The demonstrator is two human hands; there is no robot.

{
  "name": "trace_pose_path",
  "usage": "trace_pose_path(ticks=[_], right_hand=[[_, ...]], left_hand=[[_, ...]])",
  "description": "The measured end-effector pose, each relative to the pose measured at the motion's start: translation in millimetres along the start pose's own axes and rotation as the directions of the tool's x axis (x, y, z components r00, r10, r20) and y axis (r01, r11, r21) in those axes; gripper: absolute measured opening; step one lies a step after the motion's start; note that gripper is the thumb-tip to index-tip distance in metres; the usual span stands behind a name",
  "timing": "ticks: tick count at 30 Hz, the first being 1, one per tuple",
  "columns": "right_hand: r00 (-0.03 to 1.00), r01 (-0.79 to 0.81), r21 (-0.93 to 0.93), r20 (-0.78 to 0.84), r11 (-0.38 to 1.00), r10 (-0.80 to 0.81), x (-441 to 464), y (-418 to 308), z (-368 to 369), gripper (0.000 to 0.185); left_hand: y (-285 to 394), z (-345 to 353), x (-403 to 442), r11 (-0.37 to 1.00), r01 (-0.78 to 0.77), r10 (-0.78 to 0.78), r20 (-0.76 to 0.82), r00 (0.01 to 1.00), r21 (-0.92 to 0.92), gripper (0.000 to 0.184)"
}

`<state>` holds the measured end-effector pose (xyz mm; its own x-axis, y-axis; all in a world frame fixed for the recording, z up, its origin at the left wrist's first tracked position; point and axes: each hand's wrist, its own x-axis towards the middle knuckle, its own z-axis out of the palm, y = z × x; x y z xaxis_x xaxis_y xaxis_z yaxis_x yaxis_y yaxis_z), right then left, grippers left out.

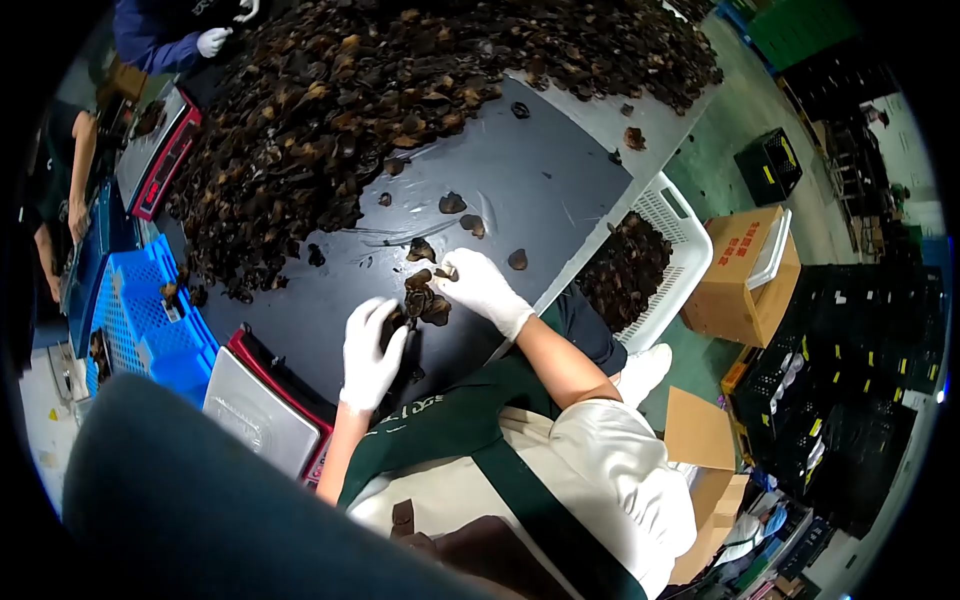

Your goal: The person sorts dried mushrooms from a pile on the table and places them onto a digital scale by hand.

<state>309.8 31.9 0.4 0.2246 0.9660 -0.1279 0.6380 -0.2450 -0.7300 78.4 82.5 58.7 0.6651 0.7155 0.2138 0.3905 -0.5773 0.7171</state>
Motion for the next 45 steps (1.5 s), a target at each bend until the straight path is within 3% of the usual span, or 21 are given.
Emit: trace_pose_path(ticks=[3, 4, 8, 10, 13, 16, 18, 20, 21, 24, 26, 28, 30, 34, 35, 36, 38, 39, 40, 42, 45], right_hand=[[0.981, -0.036, 0.296, -0.17, 0.954, 0.09, -9.2, 2.0, -28.1, 0.014], [0.943, 0.061, 0.139, -0.334, 0.988, -0.011, -6.4, 13.9, -32.4, 0.012], [0.884, -0.014, -0.066, -0.468, 0.998, -0.018, 4.1, 37.4, -51.9, 0.026], [0.926, -0.077, -0.182, -0.377, 0.98, 0.003, 15.5, 25.3, -58.2, 0.041], [0.915, 0.007, -0.29, -0.384, 0.957, -0.123, 40.9, 19.2, -41.0, 0.063], [0.906, 0.062, -0.502, -0.334, 0.863, -0.259, 61.5, 19.0, -19.6, 0.055], [0.944, 0.16, -0.533, -0.162, 0.831, -0.286, 60.2, 18.6, -9.6, 0.04], [0.875, 0.212, -0.578, -0.246, 0.788, -0.416, 49.8, 25.0, -2.7, 0.028], [0.904, 0.21, -0.558, -0.201, 0.803, -0.376, 44.1, 26.4, -5.4, 0.026], [0.939, 0.171, -0.507, -0.175, 0.845, -0.295, 33.8, 32.9, -21.4, 0.019], [0.898, 0.111, 0.084, -0.436, 0.99, -0.064, 33.3, 30.2, -35.1, 0.016], [0.887, 0.05, 0.636, -0.383, 0.77, 0.258, 24.7, 15.9, -62.9, 0.011], [0.789, 0.057, 0.563, -0.531, 0.824, 0.309, 9.7, 18.7, -84.3, 0.008], [0.658, 0.073, 0.578, -0.64, 0.813, 0.396, -20.5, 60.0, -66.9, 0.006], [0.631, 0.206, 0.535, -0.713, 0.819, 0.306, -26.7, 59.6, -54.1, 0.005], [0.627, 0.201, 0.27, -0.774, 0.942, 0.088, -33.2, 63.9, -43.6, 0.011], [0.735, 0.158, -0.199, -0.631, 0.967, -0.25, -49.3, 61.1, -33.0, 0.019], [0.75, 0.142, -0.289, -0.592, 0.947, -0.293, -52.4, 54.7, -30.0, 0.02], [0.767, 0.13, -0.377, -0.548, 0.917, -0.334, -52.9, 49.2, -28.1, 0.021], [0.813, 0.062, -0.342, -0.528, 0.938, -0.246, -45.2, 63.7, -26.9, 0.014], [0.737, 0.049, -0.065, -0.671, 0.997, -0.08, -30.9, 69.3, -37.6, 0.01]], left_hand=[[-21.6, 40.2, 37.2, 0.997, -0.061, 0.055, 0.108, 0.993, 0.054, 0.047], [-25.2, 49.9, 43.7, 0.995, -0.06, 0.048, 0.147, 0.988, 0.081, 0.048], [-29.7, 65.2, 44.9, 0.986, -0.031, -0.021, 0.31, 0.95, 0.161, 0.024], [-42.0, 67.8, 43.5, 0.994, -0.105, 0.099, 0.124, 0.987, 0.042, 0.017], [-57.4, 61.3, 45.2, 0.957, 0.119, -0.125, -0.008, 0.992, -0.264, 0.012], [-81.0, 57.2, 53.2, 0.708, 0.408, -0.432, 0.104, 0.896, -0.576, 0.017], [-87.8, 51.9, 65.1, 0.525, 0.424, -0.485, 0.151, 0.862, -0.738, 0.024], [-82.4, 52.7, 78.9, 0.467, 0.351, -0.47, 0.108, 0.876, -0.811, 0.024], [-83.5, 44.9, 83.4, 0.322, 0.461, -0.452, 0.294, 0.842, -0.827, 0.023], [-76.1, 66.8, 103.1, 0.724, 0.346, -0.388, 0.063, 0.92, -0.596, 0.02], [-71.7, 88.5, 107.9, 0.984, 0.013, -0.012, 0.003, 1.0, -0.18, 0.032], [-44.5, 95.9, 101.0, 0.968, -0.168, 0.155, 0.08, 0.985, 0.187, 0.042], [-48.0, 104.5, 93.3, 0.885, -0.309, 0.281, 0.129, 0.951, 0.348, 0.037], [-65.1, 95.4, 97.8, 0.977, -0.196, 0.197, -0.004, 0.98, 0.085, 0.008], [-67.2, 91.4, 97.8, 0.994, -0.092, 0.089, -0.06, 0.994, -0.052, 0.009], [-70.2, 87.1, 97.3, 0.982, 0.009, -0.028, -0.099, 0.995, -0.191, 0.01], [-80.1, 77.6, 95.7, 0.96, 0.111, -0.167, -0.206, 0.964, -0.258, 0.016], [-65.6, 61.6, 94.2, 0.607, 0.472, -0.57, 0.064, 0.819, -0.64, 0.021], [-60.9, 52.8, 89.6, 0.434, 0.457, -0.605, 0.124, 0.786, -0.777, 0.026], [-79.0, 37.6, 72.4, -0.111, 0.39, -0.584, 0.378, 0.718, -0.914, 0.039], [-89.0, 20.4, 43.6, -0.575, 0.31, -0.38, 0.582, 0.719, -0.758, 0.046]])
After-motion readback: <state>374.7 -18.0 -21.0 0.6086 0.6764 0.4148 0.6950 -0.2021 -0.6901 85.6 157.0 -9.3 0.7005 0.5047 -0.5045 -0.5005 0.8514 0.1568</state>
